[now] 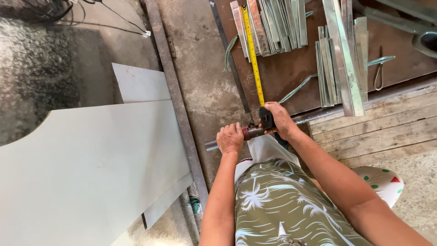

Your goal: Organizing, measuring, and bundling small metal strips on a workshop table.

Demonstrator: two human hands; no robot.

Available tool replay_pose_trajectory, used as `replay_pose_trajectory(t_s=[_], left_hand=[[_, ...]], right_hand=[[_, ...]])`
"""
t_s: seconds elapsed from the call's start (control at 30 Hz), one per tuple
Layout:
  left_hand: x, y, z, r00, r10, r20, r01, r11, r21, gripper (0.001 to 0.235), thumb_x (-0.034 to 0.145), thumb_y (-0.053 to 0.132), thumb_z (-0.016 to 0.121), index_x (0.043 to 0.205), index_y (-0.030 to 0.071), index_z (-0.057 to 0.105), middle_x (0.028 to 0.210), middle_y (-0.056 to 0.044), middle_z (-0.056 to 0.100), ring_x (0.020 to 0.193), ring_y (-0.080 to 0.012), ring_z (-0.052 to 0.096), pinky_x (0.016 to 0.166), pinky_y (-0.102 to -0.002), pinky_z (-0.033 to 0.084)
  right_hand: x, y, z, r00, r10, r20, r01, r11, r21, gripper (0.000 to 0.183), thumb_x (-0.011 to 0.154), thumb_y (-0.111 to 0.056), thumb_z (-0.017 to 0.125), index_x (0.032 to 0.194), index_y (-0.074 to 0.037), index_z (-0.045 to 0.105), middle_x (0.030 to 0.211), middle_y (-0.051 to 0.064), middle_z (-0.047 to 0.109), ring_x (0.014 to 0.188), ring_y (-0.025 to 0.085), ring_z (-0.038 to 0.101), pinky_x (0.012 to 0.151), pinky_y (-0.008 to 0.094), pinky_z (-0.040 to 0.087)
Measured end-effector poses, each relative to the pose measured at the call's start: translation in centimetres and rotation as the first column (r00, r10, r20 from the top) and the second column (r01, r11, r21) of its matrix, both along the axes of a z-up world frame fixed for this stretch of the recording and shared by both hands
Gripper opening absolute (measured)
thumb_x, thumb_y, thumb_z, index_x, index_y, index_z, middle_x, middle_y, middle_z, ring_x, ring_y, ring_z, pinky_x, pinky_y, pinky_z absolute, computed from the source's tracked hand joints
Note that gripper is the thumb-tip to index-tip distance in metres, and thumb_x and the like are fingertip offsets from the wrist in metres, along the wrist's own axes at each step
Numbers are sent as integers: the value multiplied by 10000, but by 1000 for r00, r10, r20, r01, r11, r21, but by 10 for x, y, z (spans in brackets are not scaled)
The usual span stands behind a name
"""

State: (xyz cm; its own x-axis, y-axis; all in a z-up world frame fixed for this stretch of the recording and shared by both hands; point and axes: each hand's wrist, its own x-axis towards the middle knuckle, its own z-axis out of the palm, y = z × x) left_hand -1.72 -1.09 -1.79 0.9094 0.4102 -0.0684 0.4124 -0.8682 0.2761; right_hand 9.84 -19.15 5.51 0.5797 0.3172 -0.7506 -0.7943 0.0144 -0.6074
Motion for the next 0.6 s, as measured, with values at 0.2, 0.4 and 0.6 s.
replay_pose_trajectory(t_s=[0.2, 0.4, 0.6], left_hand=[[-2, 1, -1, 1000, -16, 9, 16, 1000, 19, 333, 961, 381, 608, 770, 138, 729, 802, -76, 720, 812, -306, 675, 707, -471, 509], [-3, 2, -8, 998, -57, 29, 56, 998, 30, 363, 984, 383, 593, 745, 139, 716, 793, -85, 719, 802, -307, 682, 702, -471, 518], [-1, 0, -7, 998, -40, 46, 39, 998, 41, 364, 985, 367, 590, 732, 133, 708, 793, -79, 722, 794, -303, 683, 693, -465, 520]], right_hand=[[-1, 1, 6, 1000, -3, -2, 3, 1000, 8, 482, 954, -408, 501, 1346, -128, 506, 885, 84, 668, 685, 205, 703, 480, 369, 548], [-10, -25, 29, 969, 59, 241, -9, 979, -204, 464, 940, -346, 597, 1332, -101, 551, 914, 79, 654, 686, 162, 676, 479, 348, 547], [-41, -137, 62, 984, 62, 167, 21, 890, -455, 462, 960, -357, 559, 1354, -118, 542, 923, 81, 631, 741, 192, 641, 579, 368, 554]])
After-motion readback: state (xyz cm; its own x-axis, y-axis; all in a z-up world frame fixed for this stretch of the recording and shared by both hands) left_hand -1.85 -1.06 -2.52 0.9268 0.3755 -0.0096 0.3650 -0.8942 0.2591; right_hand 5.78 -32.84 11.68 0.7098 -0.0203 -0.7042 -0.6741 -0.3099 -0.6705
